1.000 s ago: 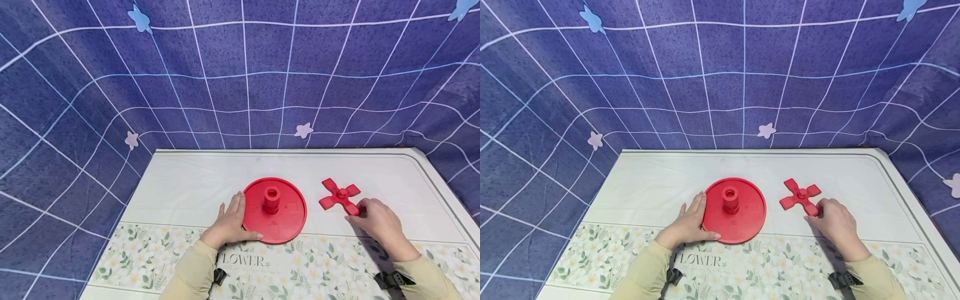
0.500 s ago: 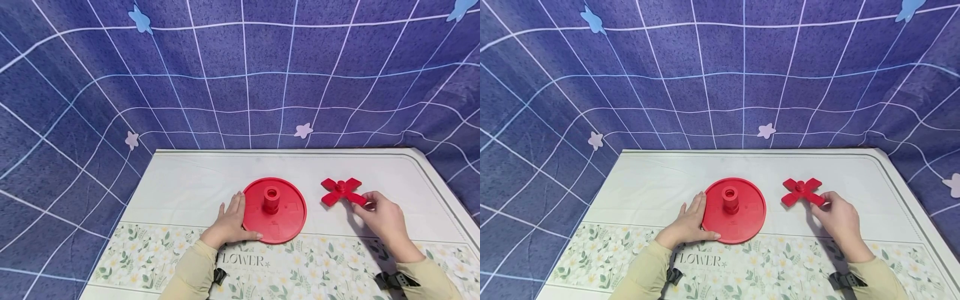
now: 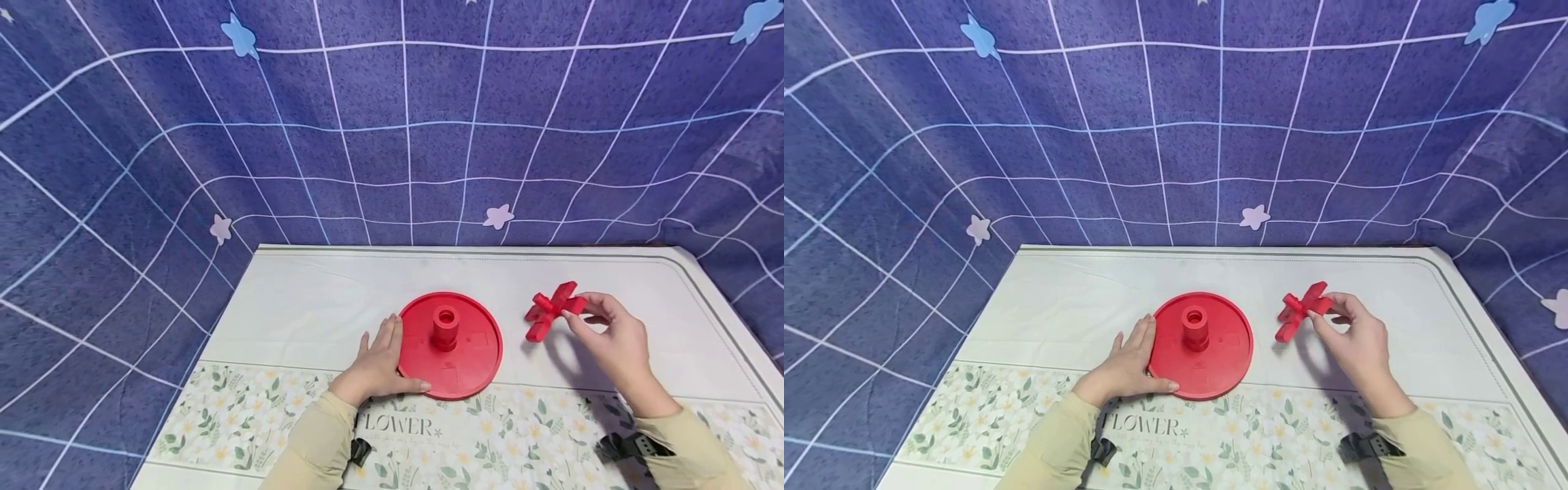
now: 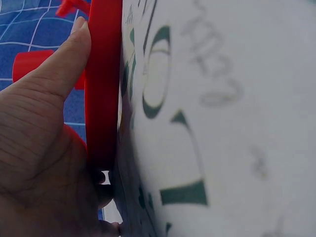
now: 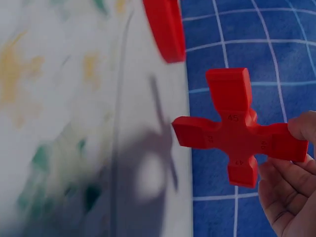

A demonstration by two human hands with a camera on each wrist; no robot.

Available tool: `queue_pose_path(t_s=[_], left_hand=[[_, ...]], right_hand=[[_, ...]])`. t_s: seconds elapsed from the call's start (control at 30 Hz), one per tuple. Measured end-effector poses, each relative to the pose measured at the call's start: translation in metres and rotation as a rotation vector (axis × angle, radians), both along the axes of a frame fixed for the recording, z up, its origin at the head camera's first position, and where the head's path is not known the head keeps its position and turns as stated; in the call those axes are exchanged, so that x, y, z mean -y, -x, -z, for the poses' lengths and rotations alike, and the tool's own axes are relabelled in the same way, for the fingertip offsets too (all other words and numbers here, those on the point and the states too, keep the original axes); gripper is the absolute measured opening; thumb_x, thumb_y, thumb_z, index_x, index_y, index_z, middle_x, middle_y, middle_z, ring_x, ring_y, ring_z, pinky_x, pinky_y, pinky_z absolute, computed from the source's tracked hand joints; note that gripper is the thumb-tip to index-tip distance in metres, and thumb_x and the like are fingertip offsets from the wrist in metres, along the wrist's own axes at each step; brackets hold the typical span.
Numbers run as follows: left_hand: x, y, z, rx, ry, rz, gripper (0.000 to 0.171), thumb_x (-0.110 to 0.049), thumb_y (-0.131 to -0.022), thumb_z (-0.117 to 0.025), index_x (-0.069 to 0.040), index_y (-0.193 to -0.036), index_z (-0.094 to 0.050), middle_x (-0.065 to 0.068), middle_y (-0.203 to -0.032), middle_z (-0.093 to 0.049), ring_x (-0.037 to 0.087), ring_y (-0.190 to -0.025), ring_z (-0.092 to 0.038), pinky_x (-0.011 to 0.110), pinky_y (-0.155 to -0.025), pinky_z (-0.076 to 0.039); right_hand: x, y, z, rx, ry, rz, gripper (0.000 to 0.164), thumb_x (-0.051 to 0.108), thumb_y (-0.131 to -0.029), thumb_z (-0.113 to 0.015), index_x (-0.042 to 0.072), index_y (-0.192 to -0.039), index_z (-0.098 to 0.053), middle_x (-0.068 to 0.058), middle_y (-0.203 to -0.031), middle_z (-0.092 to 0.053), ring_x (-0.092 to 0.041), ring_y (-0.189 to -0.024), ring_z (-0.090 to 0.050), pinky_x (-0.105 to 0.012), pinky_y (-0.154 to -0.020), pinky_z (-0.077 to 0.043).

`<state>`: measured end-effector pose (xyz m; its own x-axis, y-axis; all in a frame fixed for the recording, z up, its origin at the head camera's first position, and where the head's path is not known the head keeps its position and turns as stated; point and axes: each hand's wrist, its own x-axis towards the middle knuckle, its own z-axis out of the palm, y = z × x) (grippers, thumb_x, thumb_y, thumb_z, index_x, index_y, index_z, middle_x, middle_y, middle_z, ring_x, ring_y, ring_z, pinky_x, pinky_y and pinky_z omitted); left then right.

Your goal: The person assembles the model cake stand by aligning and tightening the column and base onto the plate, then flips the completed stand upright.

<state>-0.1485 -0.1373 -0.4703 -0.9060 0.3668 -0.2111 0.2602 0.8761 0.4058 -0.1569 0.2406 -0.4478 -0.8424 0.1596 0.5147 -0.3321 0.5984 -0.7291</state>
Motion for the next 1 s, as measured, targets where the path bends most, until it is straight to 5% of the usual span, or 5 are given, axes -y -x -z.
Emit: queue_pose_path(t_s=[0.33,0.57,1.0], left_hand=[[0.001,-0.001,0.0,-0.003,0.0,-0.001,0.127,-0.071,-0.073,-0.069,0.001,-0.155,-0.003,0.014,-0.163,-0.002,0.03,-0.149,-0.002,0.059,-0.115,-0.002],[0.001,0.0,0.003,-0.009,0.019,0.004,0.128,-0.072,-0.072,-0.069,0.001,-0.155,-0.004,0.014,-0.163,-0.002,0.029,-0.149,-0.002,0.059,-0.115,-0.003],[0.001,0.0,0.003,0.002,0.011,-0.004,0.129,-0.075,-0.071,-0.067,0.0,-0.155,-0.004,0.014,-0.163,-0.001,0.028,-0.149,-0.001,0.058,-0.115,-0.002]], right_hand=[[0.044,-0.003,-0.029,-0.073,0.097,-0.117,0.038,-0.01,-0.075,-0.077,-0.003,-0.111,-0.07,0.012,-0.092,-0.069,0.006,-0.077,-0.06,-0.009,-0.056,-0.044],[0.074,-0.012,-0.056,-0.178,0.067,-0.248,0.038,-0.021,-0.074,-0.07,-0.016,-0.111,-0.063,-0.026,-0.092,-0.067,0.008,-0.085,-0.06,-0.011,-0.074,-0.048],[0.1,0.012,-0.037,-0.227,0.017,-0.427,0.05,-0.013,-0.08,-0.071,0.001,-0.127,-0.063,-0.009,-0.104,-0.069,-0.007,-0.091,-0.063,-0.018,-0.081,-0.051]])
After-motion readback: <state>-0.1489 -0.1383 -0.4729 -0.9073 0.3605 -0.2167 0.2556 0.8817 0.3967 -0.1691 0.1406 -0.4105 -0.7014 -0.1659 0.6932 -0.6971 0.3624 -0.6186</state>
